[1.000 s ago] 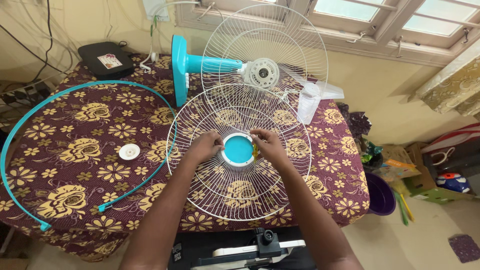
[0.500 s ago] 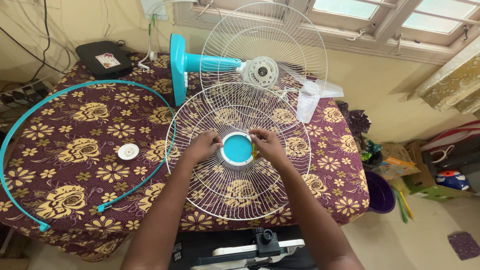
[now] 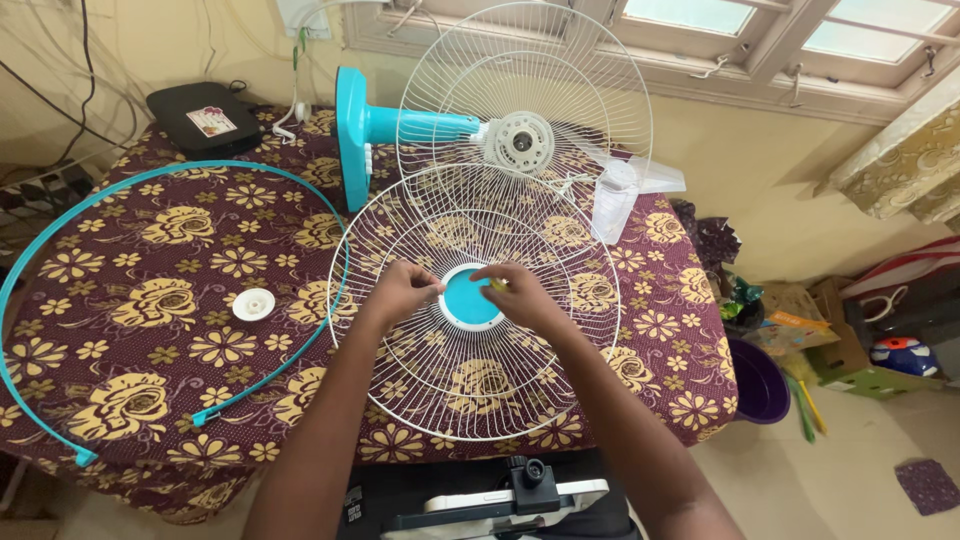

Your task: The person removes the front grill and fan blades from a table fan. They then use a screwdriver to loosen screws on the rear grill and detach it from the fan assembly.

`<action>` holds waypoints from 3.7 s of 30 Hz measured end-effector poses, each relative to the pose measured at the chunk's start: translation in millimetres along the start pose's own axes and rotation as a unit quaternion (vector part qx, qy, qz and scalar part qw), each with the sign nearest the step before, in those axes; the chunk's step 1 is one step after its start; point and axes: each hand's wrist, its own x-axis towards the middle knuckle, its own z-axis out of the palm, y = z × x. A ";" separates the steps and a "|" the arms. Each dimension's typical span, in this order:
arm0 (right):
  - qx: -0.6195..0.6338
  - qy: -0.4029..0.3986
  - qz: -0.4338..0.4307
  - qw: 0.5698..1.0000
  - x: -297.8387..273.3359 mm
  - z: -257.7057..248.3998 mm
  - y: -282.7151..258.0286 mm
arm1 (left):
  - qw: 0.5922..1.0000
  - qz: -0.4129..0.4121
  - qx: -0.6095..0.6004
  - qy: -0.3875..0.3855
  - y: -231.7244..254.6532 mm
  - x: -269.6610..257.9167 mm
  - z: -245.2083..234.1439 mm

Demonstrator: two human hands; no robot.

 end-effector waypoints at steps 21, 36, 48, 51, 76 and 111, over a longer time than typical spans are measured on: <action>-0.125 0.068 -0.162 0.977 13.8 34.4 -9.4 | 0.924 0.012 -0.383 -0.016 -45.9 -0.8 21.1; -0.087 0.060 -0.171 0.980 -11.3 30.4 -18.3 | 0.959 -0.023 -0.276 0.063 -17.1 -43.6 23.9; -0.174 0.206 -0.145 0.952 -82.5 -7.8 -41.5 | 0.976 0.157 -0.044 0.143 1.4 -48.0 74.4; -0.165 0.248 -0.151 0.943 -100.7 -26.8 -33.7 | 0.970 0.193 -0.004 0.149 12.4 -48.5 88.3; -0.148 0.419 0.054 0.894 -197.8 -93.1 82.9 | 0.947 0.238 0.214 0.020 82.0 -80.8 182.2; -0.359 0.396 0.188 0.824 -167.7 -83.1 164.5 | 0.868 0.149 0.463 -0.097 115.0 -93.8 207.0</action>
